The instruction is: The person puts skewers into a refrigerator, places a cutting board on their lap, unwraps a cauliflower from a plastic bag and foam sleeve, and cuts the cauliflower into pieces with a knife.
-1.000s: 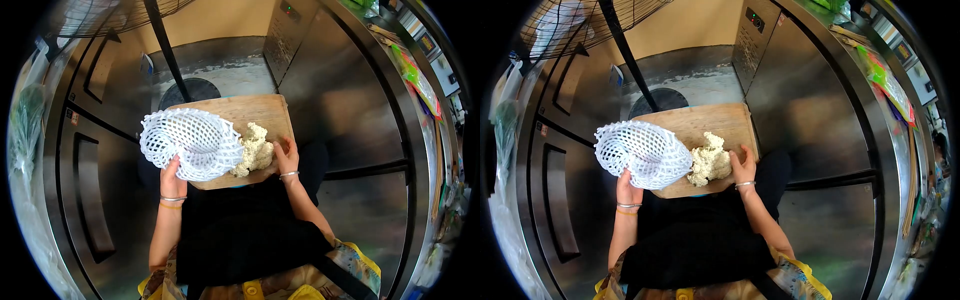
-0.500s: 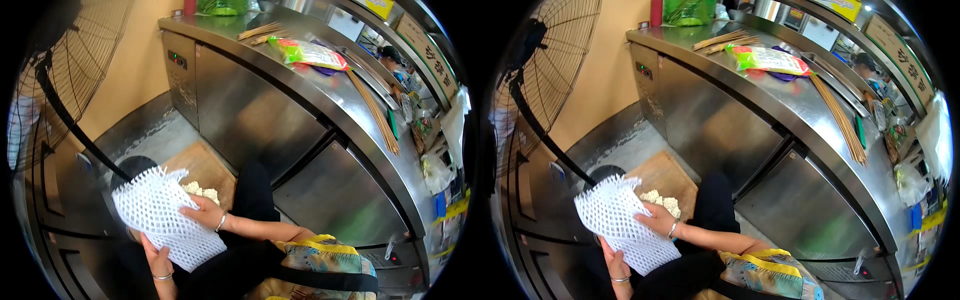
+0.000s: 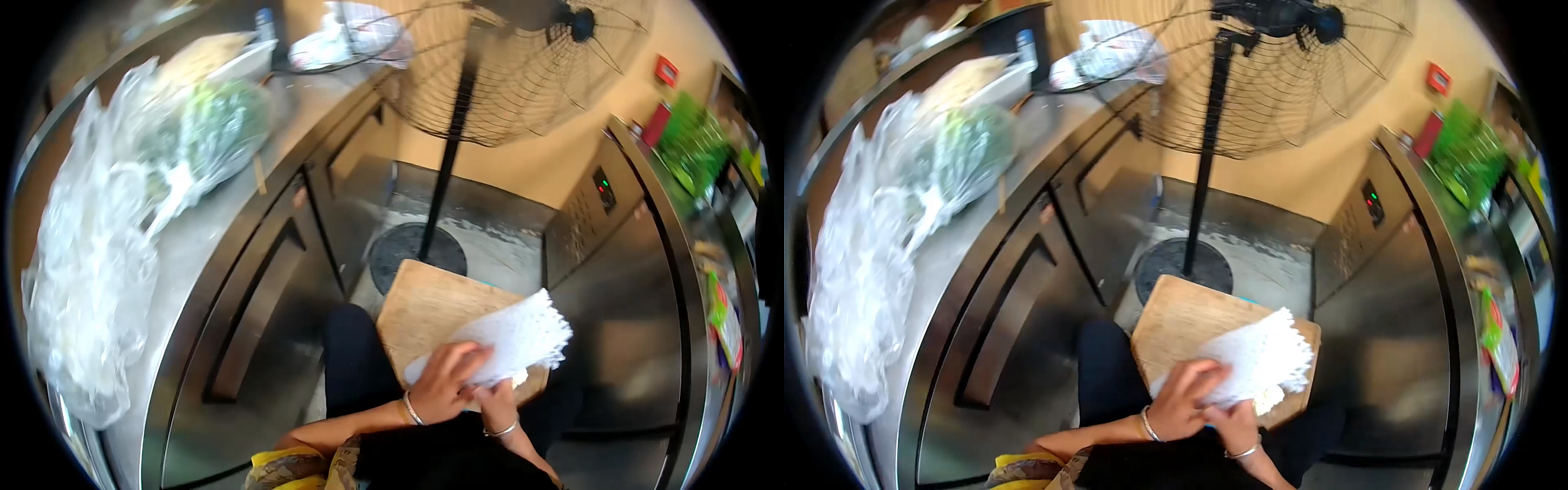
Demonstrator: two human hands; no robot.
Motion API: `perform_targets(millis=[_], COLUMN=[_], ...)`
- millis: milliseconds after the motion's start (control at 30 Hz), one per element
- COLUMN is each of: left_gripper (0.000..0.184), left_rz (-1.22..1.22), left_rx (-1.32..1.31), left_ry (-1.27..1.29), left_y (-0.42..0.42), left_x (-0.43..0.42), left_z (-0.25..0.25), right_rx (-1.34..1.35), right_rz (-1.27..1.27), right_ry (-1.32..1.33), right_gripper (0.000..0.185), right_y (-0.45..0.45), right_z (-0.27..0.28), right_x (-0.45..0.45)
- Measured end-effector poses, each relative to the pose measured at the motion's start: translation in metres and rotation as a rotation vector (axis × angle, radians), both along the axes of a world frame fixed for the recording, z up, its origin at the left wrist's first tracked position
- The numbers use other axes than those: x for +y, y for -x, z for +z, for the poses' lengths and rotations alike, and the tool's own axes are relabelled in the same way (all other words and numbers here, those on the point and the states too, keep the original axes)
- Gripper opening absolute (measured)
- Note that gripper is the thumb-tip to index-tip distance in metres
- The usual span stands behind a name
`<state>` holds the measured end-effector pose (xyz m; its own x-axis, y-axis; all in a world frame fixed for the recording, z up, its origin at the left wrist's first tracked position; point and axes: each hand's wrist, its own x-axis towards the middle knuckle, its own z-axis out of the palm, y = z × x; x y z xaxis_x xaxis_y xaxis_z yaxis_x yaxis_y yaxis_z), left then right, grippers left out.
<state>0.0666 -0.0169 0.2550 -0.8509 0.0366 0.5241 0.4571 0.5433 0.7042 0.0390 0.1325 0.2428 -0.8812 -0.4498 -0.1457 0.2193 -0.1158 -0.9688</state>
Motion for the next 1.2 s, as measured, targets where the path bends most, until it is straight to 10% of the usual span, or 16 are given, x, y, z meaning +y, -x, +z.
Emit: perform_targets(millis=[200, 333, 433, 700, 1100, 1133, 1200], left_gripper=[0.055, 0.073, 0.084, 0.075, 0.104, 0.071, 0.069], left_rz=[-0.208, 0.18, -0.133, -0.329, -0.041, -0.021, -0.084], left_rx=[0.045, -0.039, -0.363, -0.419, -0.267, -0.131, -0.086], left_ry=[-0.112, -0.111, -0.644, -0.823, -0.393, -0.355, -0.274], left_y=[-0.011, -0.012, -0.013, -0.031, -0.022, -0.017, -0.002], left_x=[-0.003, -0.019, -0.014, -0.006, -0.025, -0.01, 0.011], left_z=[-0.025, -0.02, -0.049, -0.074, -0.117, -0.099, -0.085], right_rx=[-0.104, -0.034, 0.005, -0.307, -0.798, -0.81, -0.624], right_rz=[-0.292, -0.366, -0.245, -0.077, 0.341, 0.427, 0.349], right_ry=[0.317, 0.326, 0.266, 0.258, 0.502, 0.595, 0.681], right_gripper=[0.04, 0.048, 0.054, 0.051, 0.064, 0.066, 0.066], right_y=[0.009, 0.003, -0.004, 0.006, -0.002, -0.004, -0.008], right_z=[-0.004, 0.004, -0.001, -0.013, -0.062, -0.068, -0.059], right_x=[-0.011, -0.015, -0.008, -0.017, -0.002, -0.002, 0.006])
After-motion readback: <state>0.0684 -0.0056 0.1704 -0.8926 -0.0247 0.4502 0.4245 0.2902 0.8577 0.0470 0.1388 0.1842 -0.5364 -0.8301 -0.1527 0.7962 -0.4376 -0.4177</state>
